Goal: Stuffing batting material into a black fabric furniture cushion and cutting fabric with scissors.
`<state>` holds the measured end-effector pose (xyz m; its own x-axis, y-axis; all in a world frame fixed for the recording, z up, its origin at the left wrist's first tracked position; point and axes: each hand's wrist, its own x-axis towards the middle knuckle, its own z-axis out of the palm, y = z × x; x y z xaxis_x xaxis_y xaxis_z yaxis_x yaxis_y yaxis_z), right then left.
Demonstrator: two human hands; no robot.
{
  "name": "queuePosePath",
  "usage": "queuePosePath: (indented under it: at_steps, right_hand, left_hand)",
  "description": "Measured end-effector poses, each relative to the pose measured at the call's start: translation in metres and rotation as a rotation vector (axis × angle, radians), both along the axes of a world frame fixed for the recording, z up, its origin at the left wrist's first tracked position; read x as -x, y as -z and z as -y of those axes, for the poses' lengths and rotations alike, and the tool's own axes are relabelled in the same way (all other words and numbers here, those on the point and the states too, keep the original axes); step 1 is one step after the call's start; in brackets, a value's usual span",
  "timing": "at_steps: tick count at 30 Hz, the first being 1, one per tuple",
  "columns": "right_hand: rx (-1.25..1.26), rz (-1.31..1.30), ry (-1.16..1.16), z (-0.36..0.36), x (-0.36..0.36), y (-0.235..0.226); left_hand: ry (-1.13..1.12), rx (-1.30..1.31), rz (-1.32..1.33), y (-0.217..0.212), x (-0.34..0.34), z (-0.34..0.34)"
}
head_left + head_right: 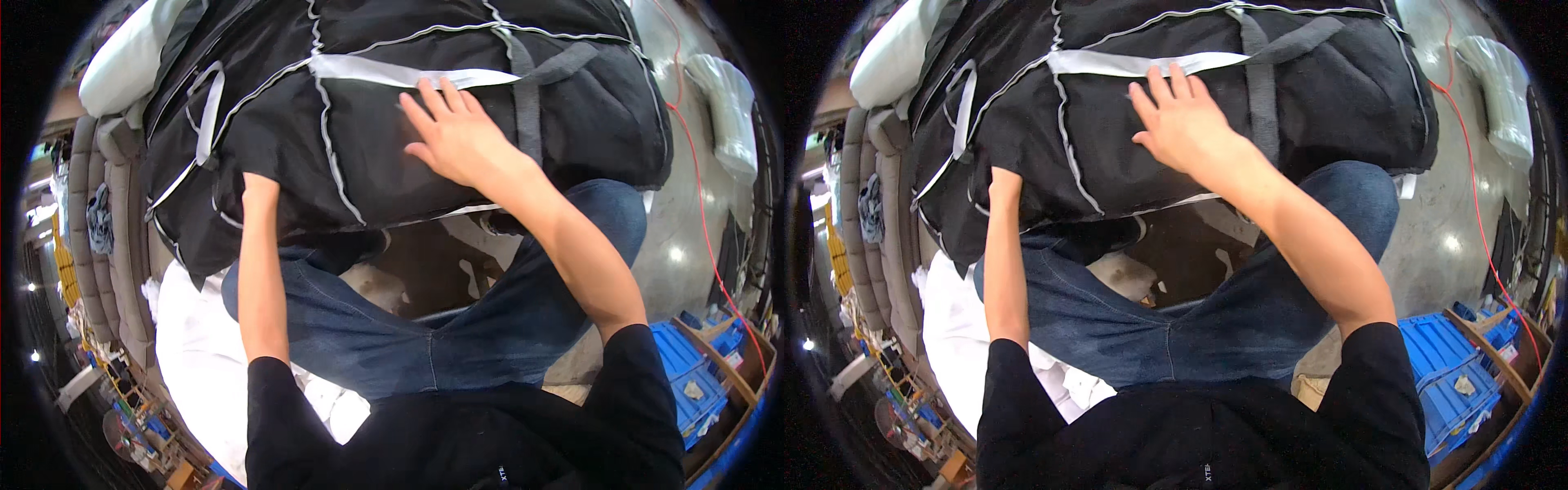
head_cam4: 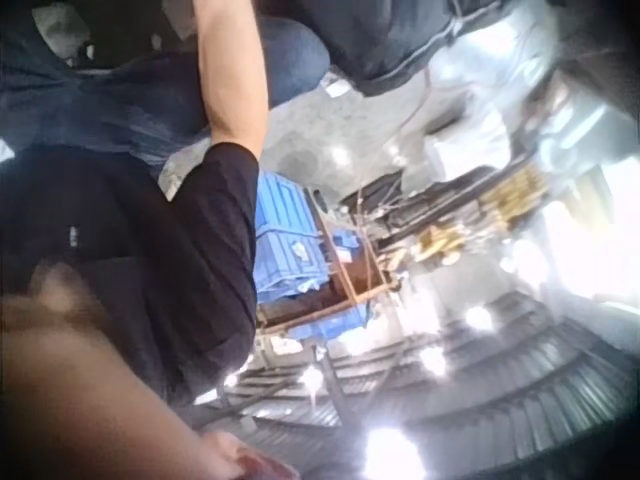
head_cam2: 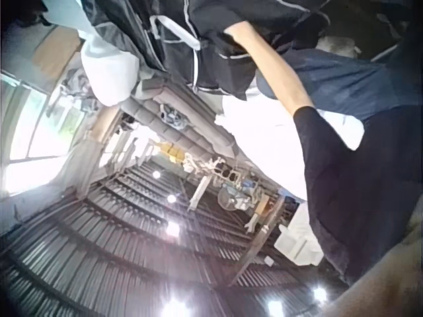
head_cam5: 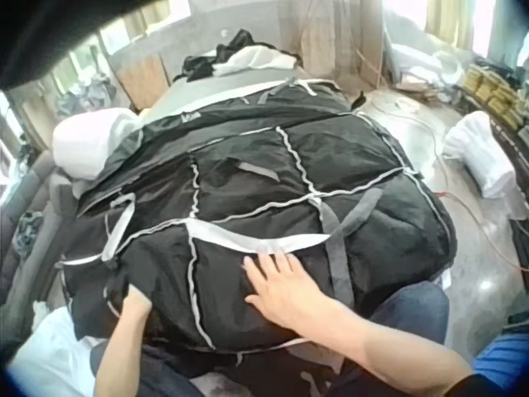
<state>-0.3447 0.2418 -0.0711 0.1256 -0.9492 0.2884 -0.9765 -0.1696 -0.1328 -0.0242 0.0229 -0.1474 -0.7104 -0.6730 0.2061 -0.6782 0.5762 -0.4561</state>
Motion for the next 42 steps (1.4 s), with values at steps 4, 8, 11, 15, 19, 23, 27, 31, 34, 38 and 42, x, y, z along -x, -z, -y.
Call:
queuePosePath:
  at_steps: [4, 8, 11, 15, 19, 23, 27, 31, 34, 38, 42]
  right_hand:
    - [-0.073, -0.075, 0.005, 0.010, -0.003, -0.007]
    - [-0.247, -0.072, -0.009, 0.026, 0.006, -0.008]
    - [-0.236, -0.076, -0.048, 0.031, 0.003, -0.005]
    - [-0.080, -0.192, -0.119, 0.022, 0.004, 0.004]
    - [-0.102, -0.155, -0.132, 0.026, 0.014, 0.006]
    - [-0.172, -0.123, -0.079, 0.025, 0.012, 0.016]
    - [-0.128, -0.034, -0.139, 0.024, -0.001, 0.024]
    - [-0.089, -0.092, -0.155, 0.029, 0.028, 0.023]
    - [-0.076, -0.170, -0.094, 0.035, 0.018, 0.031]
    - [0.017, -0.132, -0.131, 0.036, 0.023, 0.050]
    - [0.035, -0.121, -0.118, 0.036, 0.024, 0.043]
  left_hand:
    - [0.183, -0.173, -0.093, -0.025, -0.024, -0.041]
    - [-0.290, -0.651, -0.029, -0.096, 0.001, -0.108]
    - [-0.063, -0.603, -0.410, -0.132, -0.022, -0.197]
    - [0.020, -0.684, -0.675, -0.154, -0.064, -0.307]
    - [-0.452, -0.341, -0.889, -0.103, -0.143, -0.384]
    - [-1.024, -0.130, -0.841, 0.014, -0.248, -0.463]
    - [-1.265, -0.576, -0.797, 0.043, -0.287, -0.516]
    - [-0.942, -0.576, -0.941, 0.028, -0.209, -0.488]
    - [-0.970, -0.582, -1.120, 0.038, -0.174, -0.481]
    - [-1.003, -0.213, -1.173, 0.056, -0.192, -0.452]
    - [-1.004, -0.485, -1.360, 0.049, -0.225, -0.415]
